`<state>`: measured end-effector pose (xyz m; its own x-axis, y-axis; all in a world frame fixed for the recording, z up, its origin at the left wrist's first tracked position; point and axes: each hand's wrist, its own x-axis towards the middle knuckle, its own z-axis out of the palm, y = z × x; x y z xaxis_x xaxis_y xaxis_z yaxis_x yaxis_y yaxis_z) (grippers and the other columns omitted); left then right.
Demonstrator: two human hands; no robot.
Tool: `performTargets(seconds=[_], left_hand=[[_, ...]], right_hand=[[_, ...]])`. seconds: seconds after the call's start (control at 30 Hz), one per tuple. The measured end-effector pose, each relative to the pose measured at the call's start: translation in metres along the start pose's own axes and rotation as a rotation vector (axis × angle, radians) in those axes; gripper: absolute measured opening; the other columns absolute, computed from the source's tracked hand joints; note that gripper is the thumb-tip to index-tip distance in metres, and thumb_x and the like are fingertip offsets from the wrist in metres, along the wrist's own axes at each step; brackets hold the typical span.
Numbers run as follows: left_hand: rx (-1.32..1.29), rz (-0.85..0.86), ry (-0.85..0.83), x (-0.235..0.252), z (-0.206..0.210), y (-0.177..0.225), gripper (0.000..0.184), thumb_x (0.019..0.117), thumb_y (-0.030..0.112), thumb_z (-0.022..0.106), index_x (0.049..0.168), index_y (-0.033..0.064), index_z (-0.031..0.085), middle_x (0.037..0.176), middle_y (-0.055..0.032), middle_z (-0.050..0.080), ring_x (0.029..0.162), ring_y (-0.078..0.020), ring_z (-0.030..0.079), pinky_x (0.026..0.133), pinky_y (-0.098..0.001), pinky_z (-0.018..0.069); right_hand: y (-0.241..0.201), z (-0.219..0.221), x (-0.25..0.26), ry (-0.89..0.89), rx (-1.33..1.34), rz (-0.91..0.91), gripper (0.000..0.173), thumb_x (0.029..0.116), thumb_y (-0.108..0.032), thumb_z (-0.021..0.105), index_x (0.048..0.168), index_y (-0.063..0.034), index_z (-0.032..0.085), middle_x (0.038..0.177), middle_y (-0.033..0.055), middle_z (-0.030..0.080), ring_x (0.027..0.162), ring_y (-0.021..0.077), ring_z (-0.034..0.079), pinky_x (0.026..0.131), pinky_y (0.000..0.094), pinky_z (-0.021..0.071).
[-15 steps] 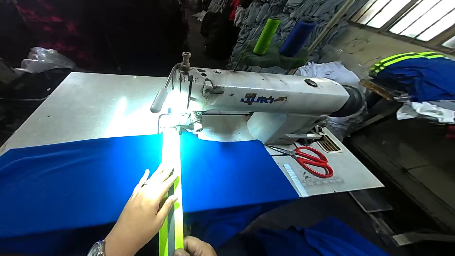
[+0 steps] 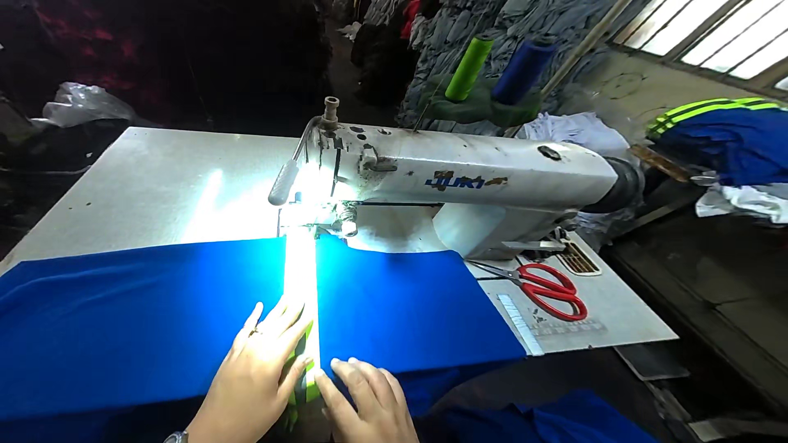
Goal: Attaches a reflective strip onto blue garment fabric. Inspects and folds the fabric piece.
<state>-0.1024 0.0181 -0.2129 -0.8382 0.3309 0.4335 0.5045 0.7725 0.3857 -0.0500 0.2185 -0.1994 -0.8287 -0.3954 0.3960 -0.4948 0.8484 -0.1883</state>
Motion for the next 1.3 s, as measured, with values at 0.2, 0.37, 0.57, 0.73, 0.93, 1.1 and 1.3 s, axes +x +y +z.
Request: performTargets(seconds=[0.2, 0.37, 0.57, 0.73, 0.93, 1.1, 1.3], left_hand=[[0.053, 0.112, -0.079, -0.022, -0.019, 0.026, 0.019, 0.1029, 0.015, 0.059, 0.111, 0.0139, 0.076, 0.111, -0.0041, 0.076, 0.107, -0.0206, 0.071, 0.101, -0.0425, 0.0515], [0.046, 0.079, -0.080, -0.030, -0.021, 0.030, 0.024, 0.1041, 0.016, 0.057, 0.118, 0.0083, 0.074, 0.119, -0.0088, 0.075, 0.114, -0.0256, 0.070, 0.103, -0.0441, 0.0508], [-0.076, -0.025, -0.268, 0.001, -0.027, 0.013, 0.036, 0.1045, 0.024, 0.054, 0.132, 0.0045, 0.067, 0.137, -0.0144, 0.066, 0.130, -0.0315, 0.061, 0.113, -0.0561, 0.0421], [0.005, 0.018, -0.218, 0.030, -0.011, -0.018, 0.045, 0.1060, 0.035, 0.046, 0.139, 0.0100, 0.062, 0.144, -0.0069, 0.062, 0.137, -0.0254, 0.055, 0.116, -0.0553, 0.0384], [0.040, 0.024, -0.225, 0.071, 0.002, -0.050, 0.051, 0.1067, 0.040, 0.035, 0.141, 0.0133, 0.062, 0.147, -0.0029, 0.059, 0.140, -0.0215, 0.053, 0.117, -0.0493, 0.0397], [0.029, -0.049, -0.363, 0.109, 0.004, -0.071, 0.053, 0.1080, 0.044, 0.029, 0.145, 0.0209, 0.059, 0.155, 0.0048, 0.051, 0.145, -0.0145, 0.045, 0.121, -0.0438, 0.0333], [0.022, -0.074, -0.512, 0.122, -0.007, -0.067, 0.053, 0.1083, 0.038, 0.031, 0.155, 0.0185, 0.046, 0.163, 0.0005, 0.040, 0.152, -0.0197, 0.034, 0.125, -0.0457, 0.0240]], right_hand=[[0.004, -0.003, 0.000, -0.032, -0.007, -0.043, 0.026, 0.0972, -0.021, 0.065, 0.121, -0.0229, 0.076, 0.120, 0.0054, 0.074, 0.110, 0.0262, 0.068, 0.091, 0.0413, 0.0522], [0.007, -0.005, 0.005, -0.063, 0.041, -0.052, 0.027, 0.1009, -0.028, 0.061, 0.123, -0.0206, 0.076, 0.121, 0.0075, 0.073, 0.111, 0.0282, 0.067, 0.093, 0.0432, 0.0505], [0.020, 0.003, 0.041, -0.112, 0.074, 0.004, 0.027, 0.1010, -0.033, 0.060, 0.119, -0.0242, 0.078, 0.123, 0.0043, 0.074, 0.119, 0.0281, 0.066, 0.099, 0.0477, 0.0500], [0.045, 0.026, 0.079, -0.015, 0.007, -0.064, 0.030, 0.0989, -0.035, 0.055, 0.117, -0.0291, 0.078, 0.124, 0.0006, 0.073, 0.119, 0.0239, 0.066, 0.098, 0.0454, 0.0526], [0.066, 0.036, 0.122, -0.069, -0.023, -0.054, 0.033, 0.1008, -0.036, 0.051, 0.122, -0.0298, 0.076, 0.129, -0.0003, 0.070, 0.123, 0.0254, 0.064, 0.100, 0.0488, 0.0519], [0.078, 0.037, 0.159, -0.207, -0.025, -0.010, 0.036, 0.1045, -0.038, 0.047, 0.127, -0.0308, 0.073, 0.132, 0.0026, 0.069, 0.127, 0.0279, 0.061, 0.103, 0.0507, 0.0495], [0.102, -0.034, 0.137, 0.371, 0.161, 0.009, 0.022, 0.0995, -0.022, 0.057, 0.105, -0.0123, 0.076, 0.101, 0.0026, 0.075, 0.099, 0.0165, 0.071, 0.088, 0.0406, 0.0585]])
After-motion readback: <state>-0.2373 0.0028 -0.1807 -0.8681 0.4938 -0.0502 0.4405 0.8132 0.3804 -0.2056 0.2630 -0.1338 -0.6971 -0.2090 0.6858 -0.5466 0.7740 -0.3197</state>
